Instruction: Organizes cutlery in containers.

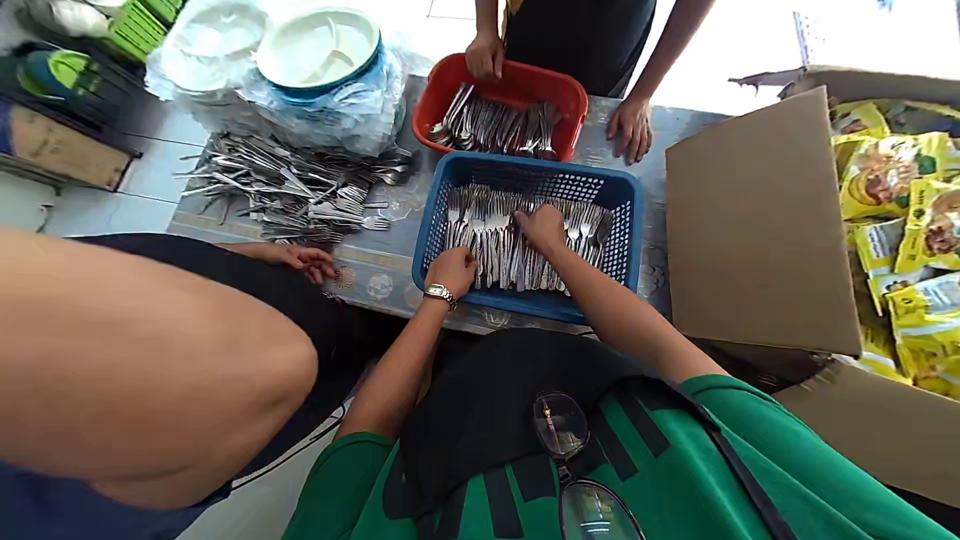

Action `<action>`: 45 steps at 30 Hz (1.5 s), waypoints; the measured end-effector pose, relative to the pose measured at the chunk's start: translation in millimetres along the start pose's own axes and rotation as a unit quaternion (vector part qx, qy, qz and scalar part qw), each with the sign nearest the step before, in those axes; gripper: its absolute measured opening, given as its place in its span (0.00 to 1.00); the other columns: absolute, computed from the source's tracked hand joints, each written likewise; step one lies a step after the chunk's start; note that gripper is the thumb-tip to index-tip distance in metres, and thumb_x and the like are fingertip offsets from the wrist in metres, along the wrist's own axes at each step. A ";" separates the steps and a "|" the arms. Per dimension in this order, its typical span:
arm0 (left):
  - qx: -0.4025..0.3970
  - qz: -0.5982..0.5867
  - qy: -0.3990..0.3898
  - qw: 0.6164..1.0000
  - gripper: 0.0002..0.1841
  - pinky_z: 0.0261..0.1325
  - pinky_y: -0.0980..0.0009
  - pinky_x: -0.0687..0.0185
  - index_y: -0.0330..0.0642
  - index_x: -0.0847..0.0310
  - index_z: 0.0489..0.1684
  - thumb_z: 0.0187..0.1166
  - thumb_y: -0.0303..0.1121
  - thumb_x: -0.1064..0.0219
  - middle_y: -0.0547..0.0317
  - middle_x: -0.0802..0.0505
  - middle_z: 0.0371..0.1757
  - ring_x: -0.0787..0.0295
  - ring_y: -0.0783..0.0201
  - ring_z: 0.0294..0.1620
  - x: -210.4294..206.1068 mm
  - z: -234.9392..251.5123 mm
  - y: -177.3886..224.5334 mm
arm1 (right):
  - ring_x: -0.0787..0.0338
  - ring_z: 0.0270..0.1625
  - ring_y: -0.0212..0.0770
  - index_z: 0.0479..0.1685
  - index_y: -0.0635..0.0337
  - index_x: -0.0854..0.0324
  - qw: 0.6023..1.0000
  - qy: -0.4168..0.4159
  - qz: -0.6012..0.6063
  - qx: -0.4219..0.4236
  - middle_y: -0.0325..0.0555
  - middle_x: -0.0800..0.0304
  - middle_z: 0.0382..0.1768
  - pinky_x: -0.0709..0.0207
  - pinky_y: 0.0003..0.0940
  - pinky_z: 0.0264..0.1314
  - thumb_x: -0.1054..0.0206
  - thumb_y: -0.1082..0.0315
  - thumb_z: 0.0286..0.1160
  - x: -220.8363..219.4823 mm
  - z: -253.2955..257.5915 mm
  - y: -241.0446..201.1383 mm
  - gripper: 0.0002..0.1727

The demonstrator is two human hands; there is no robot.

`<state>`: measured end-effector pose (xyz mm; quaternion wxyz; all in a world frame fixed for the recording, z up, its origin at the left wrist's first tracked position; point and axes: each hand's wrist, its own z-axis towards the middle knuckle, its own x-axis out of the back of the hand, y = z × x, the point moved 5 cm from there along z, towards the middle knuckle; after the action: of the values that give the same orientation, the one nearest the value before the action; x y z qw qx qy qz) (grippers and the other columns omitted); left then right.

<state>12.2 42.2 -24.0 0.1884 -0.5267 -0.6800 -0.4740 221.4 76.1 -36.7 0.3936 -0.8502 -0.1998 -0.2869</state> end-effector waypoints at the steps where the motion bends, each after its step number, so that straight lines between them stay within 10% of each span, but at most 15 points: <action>1: -0.003 -0.001 0.005 1.000 0.15 0.66 0.35 0.21 0.37 0.13 0.58 0.88 0.38 0.39 0.41 0.07 0.53 0.10 0.41 0.61 -0.1 -0.1 -0.2 | 0.08 0.57 0.63 0.54 0.72 0.15 1.000 0.004 0.007 -0.007 0.68 0.11 0.56 0.18 0.64 0.62 0.36 0.45 0.85 -0.1 3.2 -1.0 0.31; 12: -0.144 0.013 0.023 0.989 0.13 0.73 0.41 0.24 0.36 0.10 0.56 0.86 0.35 0.35 0.40 0.07 0.58 0.14 0.41 0.67 -3.3 -0.6 22.4 | 0.05 0.37 0.52 0.60 0.68 0.18 0.993 0.038 0.110 -0.031 0.59 0.07 0.42 0.13 0.53 0.46 0.44 0.39 0.88 9.2 23.4 2.1 0.35; 15: -0.268 0.029 0.050 0.962 0.17 0.83 0.37 0.38 0.43 0.11 0.67 0.82 0.34 0.30 0.41 0.15 0.76 0.28 0.36 0.82 -18.0 1.5 46.2 | 0.06 0.41 0.54 0.60 0.67 0.16 0.994 0.041 0.101 -0.003 0.59 0.07 0.45 0.14 0.55 0.49 0.37 0.48 0.86 14.4 29.8 -0.9 0.27; 20: -0.252 0.121 -0.077 0.957 0.30 0.91 0.31 0.79 0.54 0.28 0.87 0.85 0.49 0.34 0.55 0.45 0.97 0.67 0.42 0.98 -48.4 16.5 54.4 | 0.09 0.52 0.57 0.57 0.65 0.12 0.990 0.039 0.132 0.001 0.61 0.08 0.51 0.19 0.60 0.59 0.28 0.58 0.79 16.7 42.0 -0.3 0.19; 30: -0.226 0.161 -0.117 0.954 0.33 0.91 0.31 0.82 0.55 0.34 0.91 0.86 0.54 0.37 0.59 0.51 0.99 0.74 0.47 0.99 -50.2 20.8 52.0 | 0.10 0.50 0.58 0.56 0.67 0.13 0.994 0.039 0.100 -0.036 0.63 0.10 0.51 0.19 0.60 0.57 0.21 0.50 0.70 21.9 42.8 -10.9 0.28; 35: -0.222 0.148 -0.116 0.957 0.32 0.91 0.30 0.82 0.55 0.33 0.90 0.86 0.51 0.36 0.58 0.49 0.98 0.72 0.46 0.99 -48.2 21.0 51.8 | 0.14 0.65 0.58 0.59 0.66 0.12 0.979 0.042 0.194 -0.038 0.63 0.11 0.61 0.24 0.60 0.69 0.20 0.61 0.71 16.5 45.6 -11.9 0.22; 38: -0.223 0.127 -0.106 0.961 0.31 0.91 0.32 0.79 0.50 0.30 0.88 0.87 0.49 0.36 0.55 0.46 0.98 0.69 0.46 0.99 -43.7 21.0 52.0 | 0.16 0.55 0.51 0.62 0.68 0.16 0.964 0.027 0.259 -0.043 0.61 0.14 0.58 0.23 0.52 0.59 0.23 0.65 0.75 17.8 44.6 -14.6 0.21; 41: -0.224 0.141 -0.101 0.959 0.31 0.91 0.32 0.76 0.49 0.29 0.87 0.86 0.50 0.35 0.55 0.45 0.97 0.68 0.46 0.99 -44.9 20.9 52.1 | 0.17 0.37 0.44 0.59 0.67 0.15 0.981 0.025 0.189 -0.043 0.54 0.12 0.45 0.21 0.43 0.45 0.27 0.62 0.78 23.7 40.0 -17.8 0.19; 45: -0.218 0.142 -0.108 0.960 0.32 0.92 0.32 0.78 0.51 0.33 0.89 0.86 0.51 0.36 0.56 0.47 0.98 0.72 0.46 0.99 -45.9 22.0 51.8 | 0.07 0.50 0.56 0.60 0.69 0.16 0.998 0.020 0.046 -0.038 0.63 0.10 0.53 0.16 0.56 0.58 0.29 0.48 0.80 29.7 32.8 -26.9 0.29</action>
<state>81.1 35.8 -46.1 0.0598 -0.6944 -0.4950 -0.5189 239.5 121.7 -19.8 0.3777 -0.8670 -0.1418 -0.2924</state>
